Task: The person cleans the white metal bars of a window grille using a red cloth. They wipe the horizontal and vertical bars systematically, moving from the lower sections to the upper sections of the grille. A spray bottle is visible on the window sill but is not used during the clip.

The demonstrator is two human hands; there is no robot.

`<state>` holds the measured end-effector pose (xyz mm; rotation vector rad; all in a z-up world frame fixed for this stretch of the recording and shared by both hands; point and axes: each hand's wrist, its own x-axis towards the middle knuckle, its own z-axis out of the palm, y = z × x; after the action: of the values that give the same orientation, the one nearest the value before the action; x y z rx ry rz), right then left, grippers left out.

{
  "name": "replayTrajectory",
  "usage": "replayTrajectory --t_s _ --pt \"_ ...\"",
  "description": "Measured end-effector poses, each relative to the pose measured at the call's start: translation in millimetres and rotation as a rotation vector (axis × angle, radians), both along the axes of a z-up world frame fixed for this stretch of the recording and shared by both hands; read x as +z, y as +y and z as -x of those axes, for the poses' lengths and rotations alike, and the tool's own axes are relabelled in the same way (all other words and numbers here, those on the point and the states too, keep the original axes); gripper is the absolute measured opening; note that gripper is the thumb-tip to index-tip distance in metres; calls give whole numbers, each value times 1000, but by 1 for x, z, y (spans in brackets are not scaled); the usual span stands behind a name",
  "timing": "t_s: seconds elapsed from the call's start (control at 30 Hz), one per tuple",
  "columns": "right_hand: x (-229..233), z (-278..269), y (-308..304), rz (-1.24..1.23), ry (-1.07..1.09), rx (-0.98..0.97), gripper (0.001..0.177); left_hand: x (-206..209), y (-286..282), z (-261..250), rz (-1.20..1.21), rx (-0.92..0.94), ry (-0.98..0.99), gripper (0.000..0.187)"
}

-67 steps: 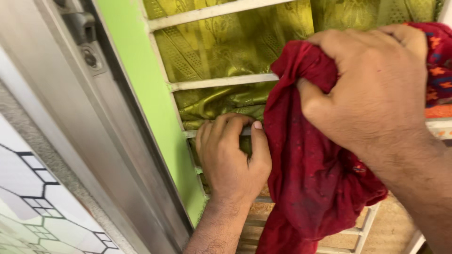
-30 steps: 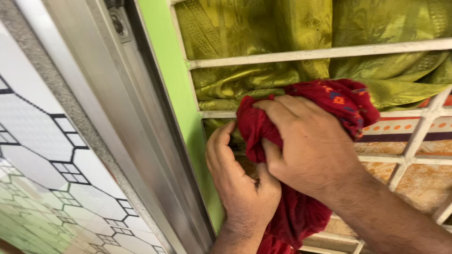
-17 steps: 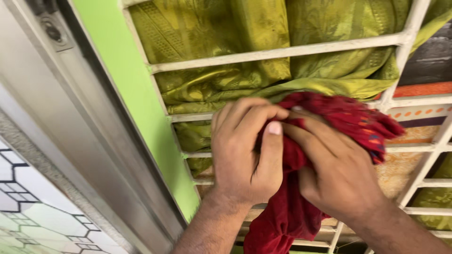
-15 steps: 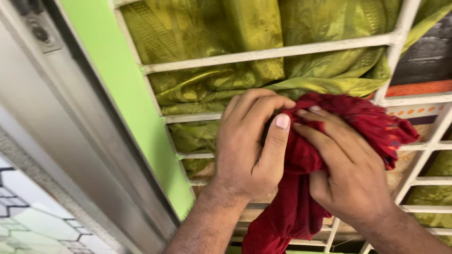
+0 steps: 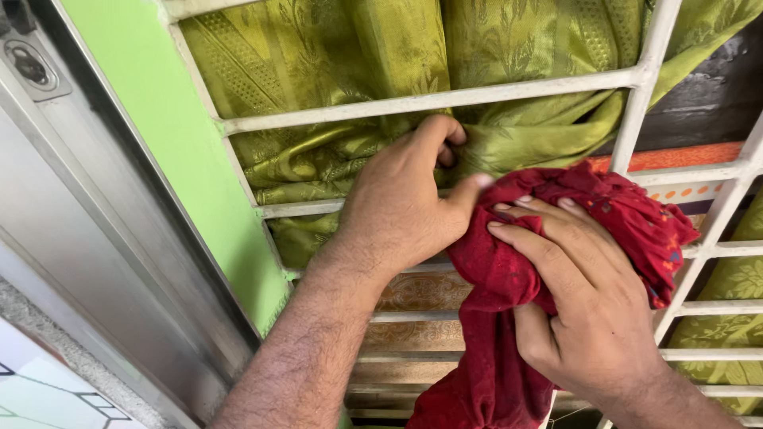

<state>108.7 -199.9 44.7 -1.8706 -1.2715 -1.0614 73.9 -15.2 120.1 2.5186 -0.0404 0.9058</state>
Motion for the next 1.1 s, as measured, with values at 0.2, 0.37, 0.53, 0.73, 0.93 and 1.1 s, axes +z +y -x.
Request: replayTrajectory --t_s 0.2,0.37,0.53,0.73,0.93,1.1 --pt "2 -2 -3 -47 15 -101 64 3 -2 -13 -25 128 -81 56" --pt "4 -2 4 -38 6 -101 62 6 8 -12 194 113 21 35" --pt "7 1 8 -43 -4 -137 61 4 11 -15 211 116 9 31" --pt "25 3 19 21 -59 -200 54 8 28 -19 108 35 12 30" --pt "29 -7 47 67 -3 -208 51 12 33 -4 36 96 -33 21" --pt "11 2 70 -16 -164 -114 56 16 32 2 50 182 76 20"
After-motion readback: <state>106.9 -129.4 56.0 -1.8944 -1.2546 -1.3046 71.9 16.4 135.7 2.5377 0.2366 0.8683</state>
